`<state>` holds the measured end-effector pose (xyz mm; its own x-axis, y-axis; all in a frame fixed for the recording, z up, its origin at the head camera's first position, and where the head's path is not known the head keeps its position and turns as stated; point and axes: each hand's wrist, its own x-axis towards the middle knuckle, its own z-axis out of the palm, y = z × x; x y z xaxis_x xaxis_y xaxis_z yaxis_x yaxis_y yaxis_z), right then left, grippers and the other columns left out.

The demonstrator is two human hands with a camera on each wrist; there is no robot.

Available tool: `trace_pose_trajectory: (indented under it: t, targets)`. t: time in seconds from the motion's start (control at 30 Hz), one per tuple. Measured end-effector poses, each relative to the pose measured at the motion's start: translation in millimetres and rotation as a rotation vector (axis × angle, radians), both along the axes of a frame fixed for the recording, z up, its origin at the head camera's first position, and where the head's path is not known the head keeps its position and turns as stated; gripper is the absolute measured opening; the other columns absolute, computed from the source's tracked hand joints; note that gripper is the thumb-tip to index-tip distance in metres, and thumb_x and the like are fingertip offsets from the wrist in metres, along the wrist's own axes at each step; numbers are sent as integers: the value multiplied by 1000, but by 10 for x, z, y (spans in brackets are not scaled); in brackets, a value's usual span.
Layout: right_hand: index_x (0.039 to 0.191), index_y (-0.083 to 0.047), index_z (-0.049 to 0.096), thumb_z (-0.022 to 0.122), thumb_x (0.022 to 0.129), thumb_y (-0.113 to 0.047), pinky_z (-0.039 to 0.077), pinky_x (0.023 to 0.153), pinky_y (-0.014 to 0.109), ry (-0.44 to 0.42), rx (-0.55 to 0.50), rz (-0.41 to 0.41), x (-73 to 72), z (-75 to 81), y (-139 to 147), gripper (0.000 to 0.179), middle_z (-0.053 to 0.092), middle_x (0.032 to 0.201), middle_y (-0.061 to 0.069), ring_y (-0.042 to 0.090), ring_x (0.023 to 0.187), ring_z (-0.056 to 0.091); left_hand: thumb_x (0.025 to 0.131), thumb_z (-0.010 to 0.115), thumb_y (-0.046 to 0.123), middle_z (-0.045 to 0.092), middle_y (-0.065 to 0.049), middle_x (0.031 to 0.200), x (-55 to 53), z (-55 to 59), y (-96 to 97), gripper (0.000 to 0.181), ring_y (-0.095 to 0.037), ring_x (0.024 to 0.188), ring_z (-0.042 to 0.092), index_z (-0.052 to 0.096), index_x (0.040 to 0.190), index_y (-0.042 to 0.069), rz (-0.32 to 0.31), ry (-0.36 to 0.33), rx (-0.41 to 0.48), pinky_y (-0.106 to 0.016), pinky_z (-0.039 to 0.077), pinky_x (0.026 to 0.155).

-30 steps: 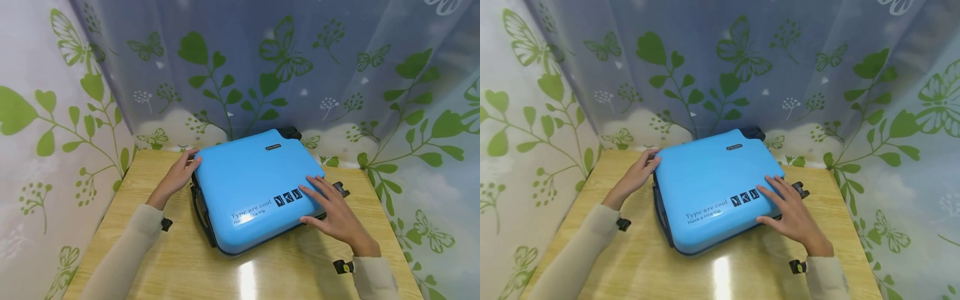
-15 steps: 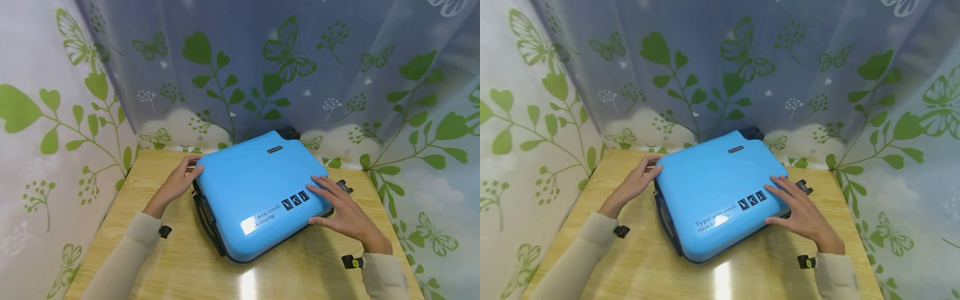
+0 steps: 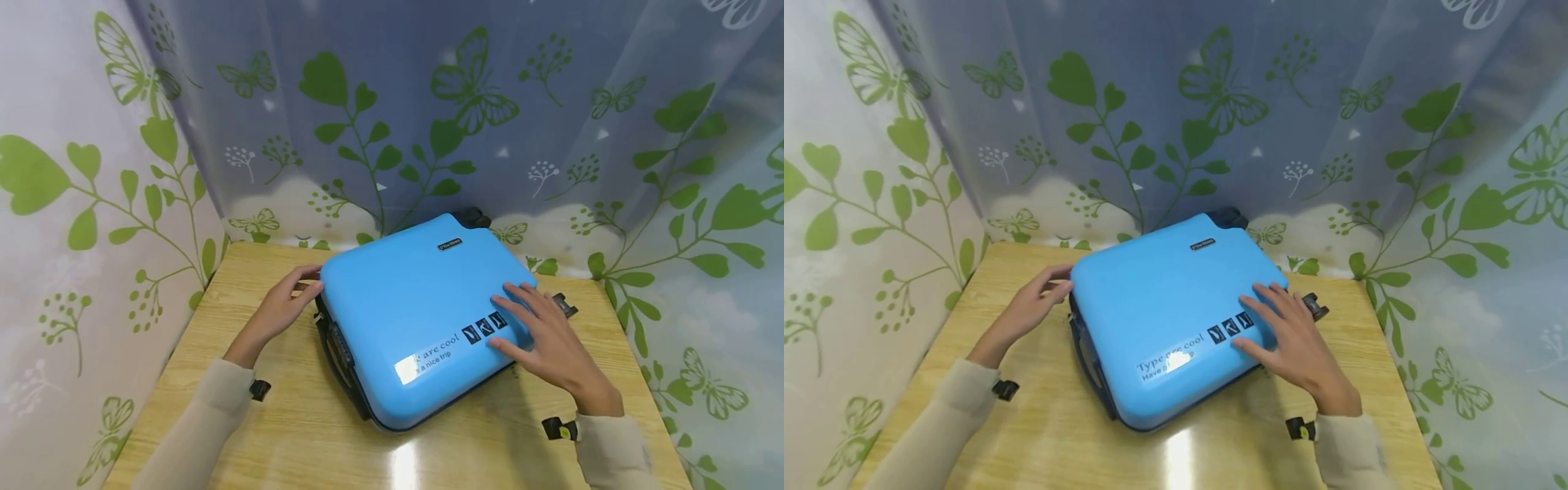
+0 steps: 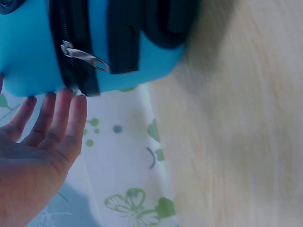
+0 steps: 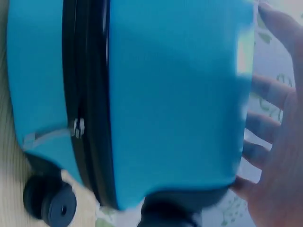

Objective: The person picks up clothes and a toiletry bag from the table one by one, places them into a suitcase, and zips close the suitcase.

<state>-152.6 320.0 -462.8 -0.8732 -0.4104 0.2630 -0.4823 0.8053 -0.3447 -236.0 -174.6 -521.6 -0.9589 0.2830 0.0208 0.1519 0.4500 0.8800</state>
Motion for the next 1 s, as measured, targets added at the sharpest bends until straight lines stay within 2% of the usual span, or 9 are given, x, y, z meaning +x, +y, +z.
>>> trace_pose_trajectory:
  t: [0.1,0.23,0.37,0.5,0.63,0.7,0.77,0.9,1.0]
  targets:
    - [161,-21,56,79,99,-43,22,126,77,17,12,12,-20,7,-156,70,44,171,15,49,160,32,113,59,48,60,-15,150,37,-77,-46,57,-36,132,62,51,159,15,0,-15,-28,-57,55,105]
    - [161,-21,56,78,99,-45,20,128,75,21,17,33,-40,34,-370,69,44,171,14,47,161,33,111,64,45,69,-12,137,97,-161,-87,44,-29,120,68,59,142,13,-49,-51,-64,-47,58,97]
    - [161,-22,56,77,99,-48,19,129,73,22,37,69,-50,63,-593,71,44,172,13,45,162,32,109,69,42,72,-10,129,143,-207,-115,34,-27,115,69,64,129,14,-94,-72,-67,-43,58,93]
    - [162,-24,54,75,100,-52,21,130,72,24,57,111,-57,70,-787,72,43,173,12,44,163,33,107,73,37,71,-11,128,180,-270,-139,31,-26,115,69,63,126,14,-120,-76,-79,-42,60,92]
    - [164,-27,52,73,100,-57,21,131,70,24,66,116,-69,55,-895,74,42,174,10,42,164,32,109,70,28,74,-10,123,184,-347,-147,23,-23,110,71,64,124,12,-139,-49,-89,-38,59,91]
    - [164,-27,52,71,100,-59,21,131,69,33,72,108,-75,44,-916,74,42,174,9,41,164,32,110,69,24,76,-8,119,176,-371,-151,18,-20,106,72,67,123,12,-128,-4,-105,-37,59,90]
    - [164,-27,52,70,101,-60,20,132,69,36,76,101,-80,31,-926,74,42,174,9,41,164,32,110,69,21,77,-5,116,168,-384,-155,13,-18,101,71,72,121,14,-102,76,-160,-37,59,88]
    - [164,-28,52,68,101,-61,19,132,68,45,83,96,-81,5,-933,72,41,175,8,41,164,31,107,72,21,76,-1,110,158,-383,-178,10,-17,93,69,78,114,18,-28,305,-338,-38,57,78]
    - [163,-29,53,67,102,-61,20,132,68,61,83,101,-80,-14,-936,71,42,175,8,41,164,32,106,73,22,74,-2,106,147,-369,-187,8,-20,84,68,79,111,17,40,451,-425,-40,54,69]
